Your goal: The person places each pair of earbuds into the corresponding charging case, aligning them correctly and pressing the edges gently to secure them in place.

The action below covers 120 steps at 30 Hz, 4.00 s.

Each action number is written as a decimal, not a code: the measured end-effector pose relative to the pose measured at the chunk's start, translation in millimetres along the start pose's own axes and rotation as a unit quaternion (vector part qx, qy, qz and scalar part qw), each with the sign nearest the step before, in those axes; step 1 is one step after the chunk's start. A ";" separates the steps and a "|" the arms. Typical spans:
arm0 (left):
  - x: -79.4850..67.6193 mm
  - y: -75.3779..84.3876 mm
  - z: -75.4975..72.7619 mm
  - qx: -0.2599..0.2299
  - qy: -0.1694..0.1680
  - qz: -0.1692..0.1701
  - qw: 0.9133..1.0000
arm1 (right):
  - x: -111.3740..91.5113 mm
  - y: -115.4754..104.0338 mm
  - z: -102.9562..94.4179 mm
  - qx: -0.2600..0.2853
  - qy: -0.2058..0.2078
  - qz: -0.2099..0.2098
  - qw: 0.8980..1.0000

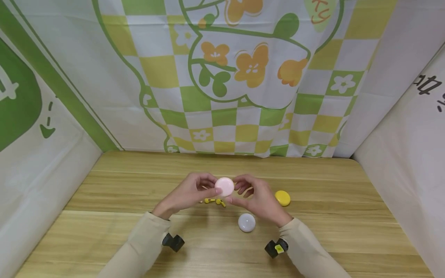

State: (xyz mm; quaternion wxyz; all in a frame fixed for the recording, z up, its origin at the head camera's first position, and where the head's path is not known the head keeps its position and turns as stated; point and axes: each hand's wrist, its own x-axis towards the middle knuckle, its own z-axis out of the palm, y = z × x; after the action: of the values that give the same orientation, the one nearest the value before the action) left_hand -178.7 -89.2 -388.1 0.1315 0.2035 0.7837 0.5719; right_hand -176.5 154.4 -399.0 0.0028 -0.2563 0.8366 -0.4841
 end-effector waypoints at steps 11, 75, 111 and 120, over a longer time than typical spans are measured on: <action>0.1 0.7 0.9 -0.015 0.009 0.021 1.000 | 0.4 -0.1 4.3 0.106 -0.040 0.079 0.990; -0.5 8.9 1.1 0.095 0.026 0.082 0.992 | -2.6 -0.4 5.2 0.088 -0.022 0.016 0.996; -7.9 -1.5 -19.8 0.116 0.077 0.000 0.990 | -5.5 1.8 6.8 0.087 0.021 0.057 0.994; -18.9 -20.5 -39.8 0.154 0.109 -0.015 0.982 | -7.3 2.6 3.0 0.092 0.030 0.096 0.991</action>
State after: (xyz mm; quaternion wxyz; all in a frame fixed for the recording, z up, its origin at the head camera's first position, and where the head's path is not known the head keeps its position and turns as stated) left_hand -182.9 -137.0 -395.7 0.0210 0.1459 0.8748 0.4615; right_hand -170.5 156.1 -404.5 0.0478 -0.1592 0.8089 -0.5639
